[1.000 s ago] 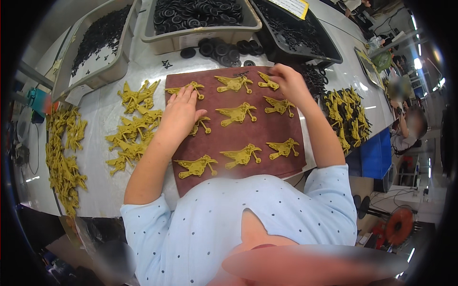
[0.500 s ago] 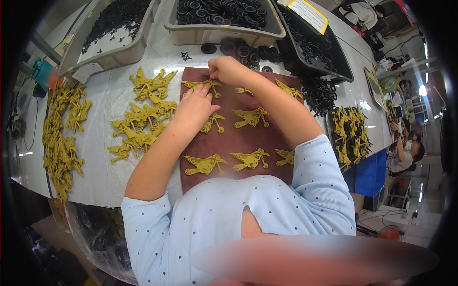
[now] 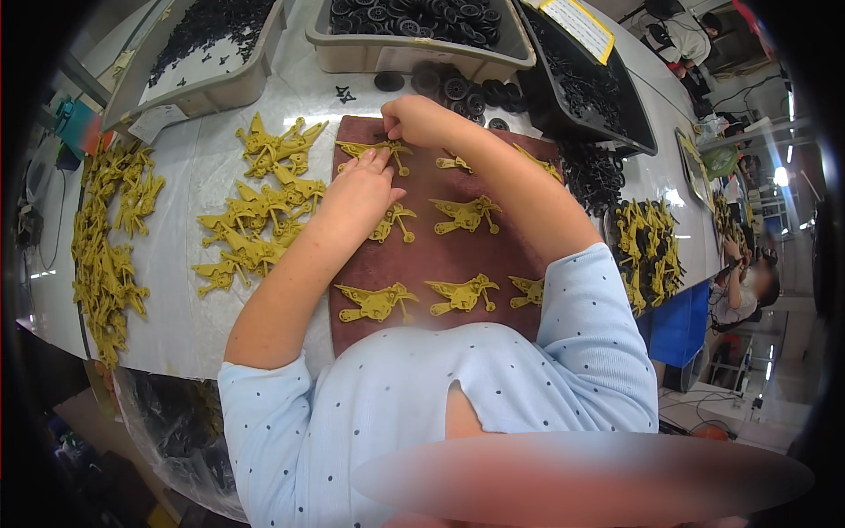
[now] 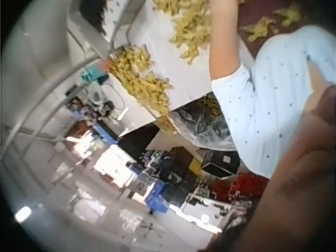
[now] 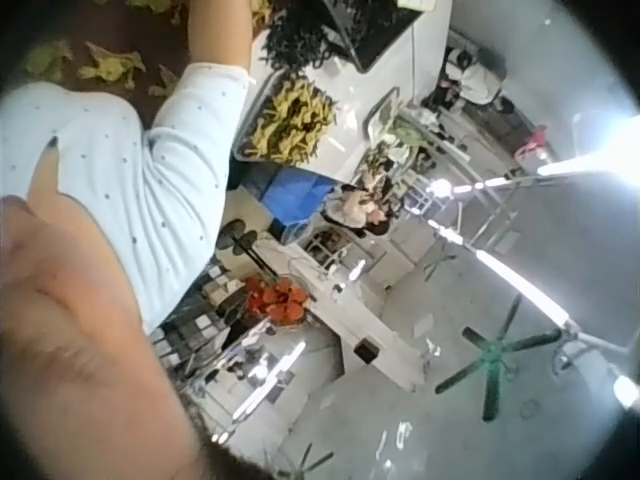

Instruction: The person attaches wheels to toy motorcycle frames and places them onto a tray. The person then arranges motorcycle frame pieces onto a mat and attaches handlebar pieces to them by hand.

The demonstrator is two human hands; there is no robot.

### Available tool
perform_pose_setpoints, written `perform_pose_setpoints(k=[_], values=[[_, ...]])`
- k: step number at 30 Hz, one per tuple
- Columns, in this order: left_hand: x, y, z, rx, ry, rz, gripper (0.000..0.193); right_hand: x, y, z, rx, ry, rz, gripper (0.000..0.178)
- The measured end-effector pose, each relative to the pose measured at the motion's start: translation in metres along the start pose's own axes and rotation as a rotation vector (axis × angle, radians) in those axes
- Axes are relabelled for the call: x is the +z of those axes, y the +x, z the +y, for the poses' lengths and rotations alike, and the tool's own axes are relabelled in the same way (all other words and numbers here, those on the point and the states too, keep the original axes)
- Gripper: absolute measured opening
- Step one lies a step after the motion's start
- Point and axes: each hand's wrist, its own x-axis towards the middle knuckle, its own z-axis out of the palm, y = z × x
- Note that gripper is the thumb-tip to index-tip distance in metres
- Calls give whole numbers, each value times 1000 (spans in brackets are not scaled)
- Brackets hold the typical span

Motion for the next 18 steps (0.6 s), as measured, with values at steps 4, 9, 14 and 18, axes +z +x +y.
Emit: perform_pose_setpoints(k=[4,9,14,18], values=[[3,0,0,-21,-14,22,42,-1,-4,-14,35,-31,-52,13],[5,-1,-1,-7,-13,75,39,7,-11,-9,7,-4,37,15],[3,5,2,17,-16,43,37,26,-23,14,-109,-95,351,7],[4,3,-3,56,-16,78,35,22,-63,0,-113,104,645,19]])
